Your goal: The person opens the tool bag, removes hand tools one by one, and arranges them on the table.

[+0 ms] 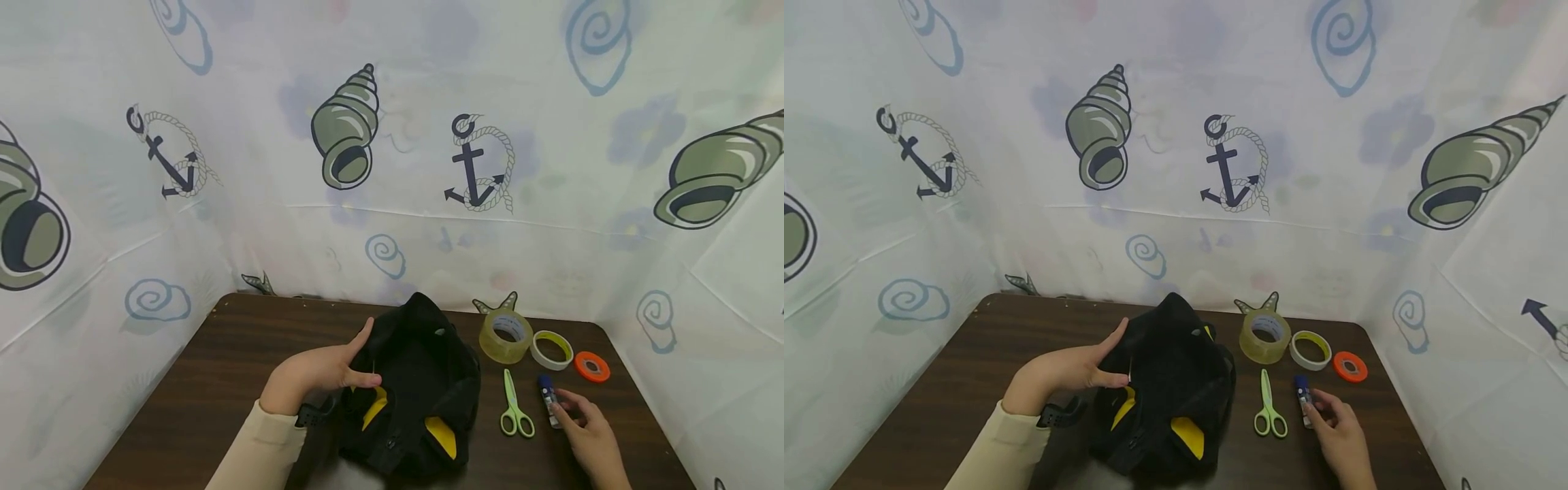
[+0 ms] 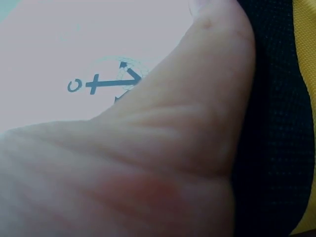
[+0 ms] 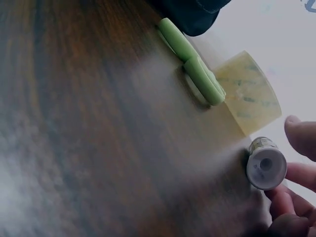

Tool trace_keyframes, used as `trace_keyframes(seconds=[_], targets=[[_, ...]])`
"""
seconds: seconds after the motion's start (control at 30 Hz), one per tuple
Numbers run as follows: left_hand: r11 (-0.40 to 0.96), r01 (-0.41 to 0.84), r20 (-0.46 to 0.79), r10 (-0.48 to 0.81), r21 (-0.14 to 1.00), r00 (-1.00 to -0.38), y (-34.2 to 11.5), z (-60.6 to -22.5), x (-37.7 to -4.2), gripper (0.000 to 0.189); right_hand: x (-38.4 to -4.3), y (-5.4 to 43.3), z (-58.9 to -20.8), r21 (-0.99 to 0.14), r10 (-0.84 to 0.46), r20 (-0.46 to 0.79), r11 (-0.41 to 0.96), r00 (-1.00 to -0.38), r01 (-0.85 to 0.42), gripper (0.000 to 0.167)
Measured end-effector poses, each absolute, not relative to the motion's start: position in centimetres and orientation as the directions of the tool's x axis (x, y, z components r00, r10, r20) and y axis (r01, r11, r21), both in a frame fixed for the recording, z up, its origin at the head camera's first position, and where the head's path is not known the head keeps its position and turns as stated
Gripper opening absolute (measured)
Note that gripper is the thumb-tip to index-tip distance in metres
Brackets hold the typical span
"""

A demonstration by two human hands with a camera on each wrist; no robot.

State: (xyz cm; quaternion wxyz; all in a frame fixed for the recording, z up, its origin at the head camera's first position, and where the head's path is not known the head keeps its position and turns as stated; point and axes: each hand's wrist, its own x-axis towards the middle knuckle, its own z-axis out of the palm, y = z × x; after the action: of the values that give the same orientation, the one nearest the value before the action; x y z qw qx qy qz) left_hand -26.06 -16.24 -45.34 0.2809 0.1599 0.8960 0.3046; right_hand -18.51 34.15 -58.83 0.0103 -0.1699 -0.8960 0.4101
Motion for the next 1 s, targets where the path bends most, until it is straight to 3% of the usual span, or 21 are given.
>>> trace_keyframes(seconds=[0.27,0.47,0.6,0.8,1.0], targets=[[0.764,0.109,-0.408,0.453,0.636,-0.792,-16.6,-45.5,-26.0,0.121,-18.6,33.2,-58.9,-0.797,0.465,-0.085,0.499,-0.881,0.340,0.061],[0.753,0.107,-0.402,0.459,0.649,-0.792,-16.7,-45.6,-26.1,0.123,-17.6,31.6,-57.6,-0.832,0.607,0.095,0.484,-0.789,0.272,0.042],[0.759,0.119,-0.398,0.460,0.640,-0.794,-16.8,-45.7,-26.0,0.126,-16.9,30.0,-56.2,-0.855,0.617,0.217,0.494,-0.756,0.157,0.032],[0.752,0.142,-0.382,0.478,0.644,-0.791,-16.8,-46.2,-26.3,0.126,-15.4,26.3,-53.2,-0.878,0.511,0.322,0.475,-0.797,-0.050,0.026],[0.752,0.160,-0.372,0.485,0.640,-0.792,-16.8,-46.3,-26.4,0.130,-14.7,23.2,-49.1,-0.875,0.303,0.363,0.437,-0.881,-0.209,0.028]])
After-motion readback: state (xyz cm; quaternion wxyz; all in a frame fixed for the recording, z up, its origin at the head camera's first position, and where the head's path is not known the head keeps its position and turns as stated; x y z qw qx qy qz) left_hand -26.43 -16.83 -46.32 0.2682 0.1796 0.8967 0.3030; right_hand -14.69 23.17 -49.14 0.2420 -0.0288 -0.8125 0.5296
